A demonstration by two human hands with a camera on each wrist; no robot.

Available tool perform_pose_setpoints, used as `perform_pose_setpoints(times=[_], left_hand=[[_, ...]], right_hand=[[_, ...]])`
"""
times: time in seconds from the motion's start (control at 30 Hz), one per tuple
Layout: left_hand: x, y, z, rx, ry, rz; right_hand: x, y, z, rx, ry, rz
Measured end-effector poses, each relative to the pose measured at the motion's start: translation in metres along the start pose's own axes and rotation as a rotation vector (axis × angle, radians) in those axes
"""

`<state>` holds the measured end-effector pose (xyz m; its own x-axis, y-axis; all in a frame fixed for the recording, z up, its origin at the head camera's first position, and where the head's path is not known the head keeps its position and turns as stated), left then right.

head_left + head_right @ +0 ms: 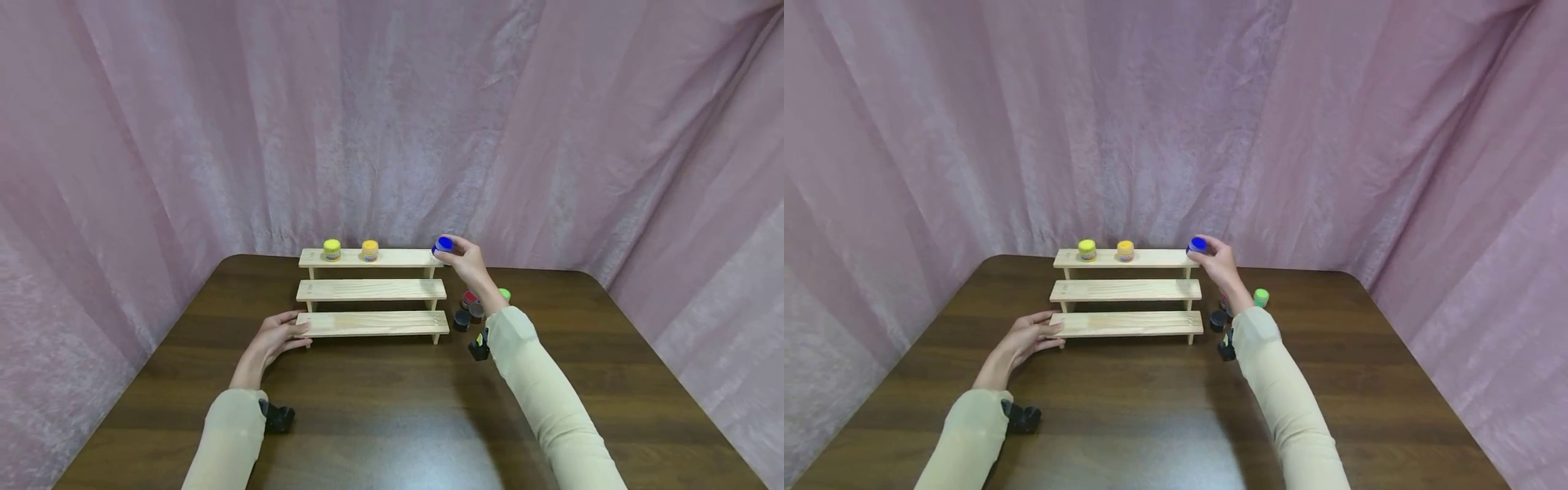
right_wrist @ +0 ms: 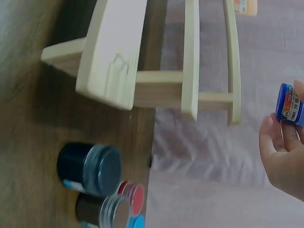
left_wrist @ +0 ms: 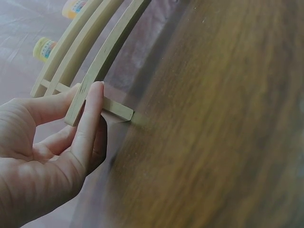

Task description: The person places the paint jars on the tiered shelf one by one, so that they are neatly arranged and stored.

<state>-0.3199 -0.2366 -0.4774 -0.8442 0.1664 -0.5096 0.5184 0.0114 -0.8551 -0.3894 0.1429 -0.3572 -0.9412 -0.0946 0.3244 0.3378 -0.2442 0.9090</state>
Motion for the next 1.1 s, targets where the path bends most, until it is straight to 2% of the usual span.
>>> perform_pose_setpoints(times=[0.43, 1.1], left_hand=[[-0.001, 0.002, -0.004, -0.013, -0.002, -0.007], [-0.001, 0.002, -0.006, -0.015, -0.019, -0.006]], right_hand=[[0.016, -0.004, -0.034, -0.007, 0.061, -0.014], [0.014, -0.005, -0.039, -0.076, 0.064, -0.079]])
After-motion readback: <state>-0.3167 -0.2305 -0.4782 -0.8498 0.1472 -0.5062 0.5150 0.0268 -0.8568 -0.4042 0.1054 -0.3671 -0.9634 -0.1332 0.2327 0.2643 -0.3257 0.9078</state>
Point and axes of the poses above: each hand's wrist, its own x-axis towards the middle knuckle, its own z-axis out of the back of the hand, y = z × x, the point moved 2 cm from there along x, towards the middle knuckle, and after that the axes turned 14 degrees about z, right-handed, at the moved point
